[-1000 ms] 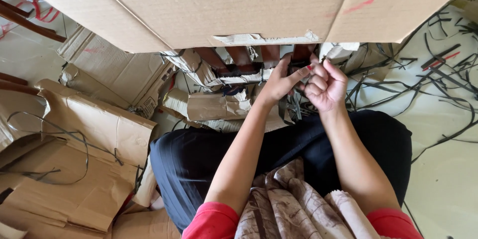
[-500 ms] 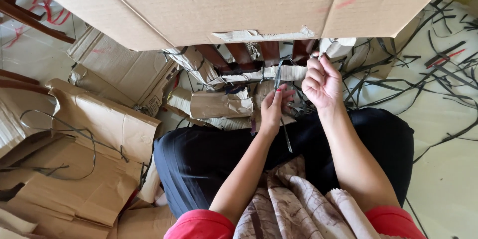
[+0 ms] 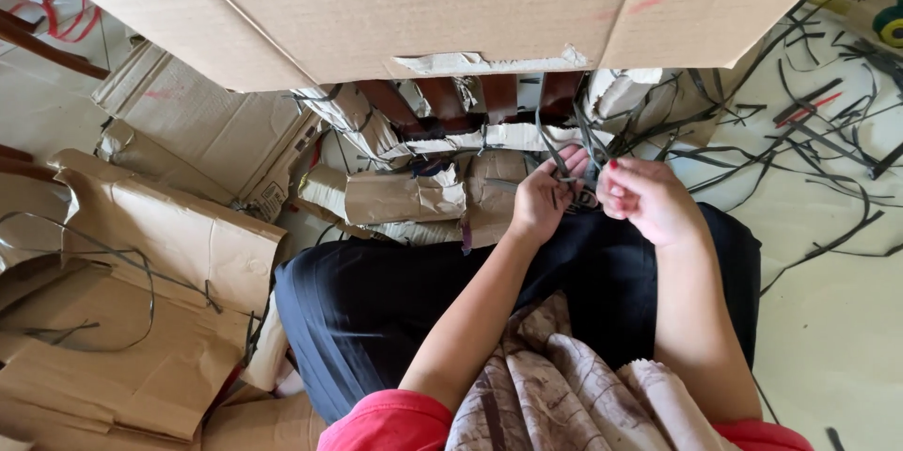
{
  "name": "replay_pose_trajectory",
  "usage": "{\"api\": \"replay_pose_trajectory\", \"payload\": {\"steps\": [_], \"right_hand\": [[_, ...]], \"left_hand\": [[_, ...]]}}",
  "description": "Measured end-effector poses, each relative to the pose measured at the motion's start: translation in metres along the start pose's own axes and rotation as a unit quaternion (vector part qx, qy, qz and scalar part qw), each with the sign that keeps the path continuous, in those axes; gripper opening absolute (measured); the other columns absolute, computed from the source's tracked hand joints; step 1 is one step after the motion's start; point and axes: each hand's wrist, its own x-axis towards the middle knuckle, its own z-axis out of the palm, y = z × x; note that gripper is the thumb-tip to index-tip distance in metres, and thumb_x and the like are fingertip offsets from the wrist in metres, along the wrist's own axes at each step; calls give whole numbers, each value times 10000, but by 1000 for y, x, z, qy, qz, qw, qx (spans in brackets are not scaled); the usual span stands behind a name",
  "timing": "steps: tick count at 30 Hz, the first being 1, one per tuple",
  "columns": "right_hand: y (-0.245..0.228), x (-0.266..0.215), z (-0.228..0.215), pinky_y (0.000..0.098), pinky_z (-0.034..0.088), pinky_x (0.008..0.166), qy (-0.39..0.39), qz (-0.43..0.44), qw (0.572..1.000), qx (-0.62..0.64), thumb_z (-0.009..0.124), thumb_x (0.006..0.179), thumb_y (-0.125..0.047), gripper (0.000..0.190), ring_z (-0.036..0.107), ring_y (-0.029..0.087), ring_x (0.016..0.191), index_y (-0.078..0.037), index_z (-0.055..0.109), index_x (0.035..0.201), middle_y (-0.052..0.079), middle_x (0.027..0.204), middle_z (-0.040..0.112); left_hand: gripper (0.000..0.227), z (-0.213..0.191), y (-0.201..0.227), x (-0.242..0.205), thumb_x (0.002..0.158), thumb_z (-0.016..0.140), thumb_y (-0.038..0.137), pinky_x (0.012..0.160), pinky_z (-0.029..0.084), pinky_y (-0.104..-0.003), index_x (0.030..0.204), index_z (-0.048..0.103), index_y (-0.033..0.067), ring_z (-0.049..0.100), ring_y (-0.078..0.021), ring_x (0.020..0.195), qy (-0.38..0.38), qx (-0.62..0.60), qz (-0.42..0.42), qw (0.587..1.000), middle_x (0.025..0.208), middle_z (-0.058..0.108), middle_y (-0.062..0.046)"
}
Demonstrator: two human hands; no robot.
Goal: The person sits on the floor and uses scissors to cut black straps securing a cardboard-wrapped bundle. They repeatedly cut, pull, and remove the straps, accumulating cut pieces on the floor.
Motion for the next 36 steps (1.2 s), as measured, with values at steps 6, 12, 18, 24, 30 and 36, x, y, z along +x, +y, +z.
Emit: {"api": "replay_pose_trajectory", "payload": {"steps": [6,12,18,24,30,36], "right_hand": [[-47,-48,62,331,532,907,31,-173,925,-336,740,988,-195,345,631,131,1048,-33,710,685,83,1037,692],[-26,-42,26,364,410,102,-111,23,981,-156,676,925,-128,271,394,148,163,57,573,755,158,357,449],[-65,-58,70,247,527,325,-454,331,726,-397,761,948,-158,317,725,211,468,132,636,975,198,674,754],[100,-41,21,246,542,446,-324,297,527,-727,559,942,-502,479,703,82,498,-239,738,584,-74,467,657],[134,-41,21,419,580,755,-390,172,519,-741,561,899,-504,440,746,297,845,-101,731,951,114,828,736],[107,-83,33,318,557,879,-357,211,668,-618,646,911,-400,448,729,189,966,-167,528,1274,47,1079,699]], "left_hand": [[425,-20,-13,20,1090,398,232,955,576,-322,1393,605,18,656,-261,1258,16,7,7,1000,1355,667,-164],[222,77,28,-28,1033,574,199,512,474,-113,1061,757,76,667,-141,621,104,80,2,991,722,665,-85],[499,9,1,20,1109,534,468,957,587,-411,1400,620,72,690,-249,1197,-1,48,-53,997,1318,689,-145],[450,58,23,-9,1142,461,373,453,339,-167,1248,664,-14,443,-49,559,11,91,-17,996,945,687,-90],[283,42,15,-7,1114,515,247,431,285,-175,1094,674,13,377,-49,556,21,149,-6,989,851,565,-51],[343,47,20,2,1102,540,270,427,260,-192,1014,697,-22,375,-70,552,23,144,33,989,769,501,-62]]}}
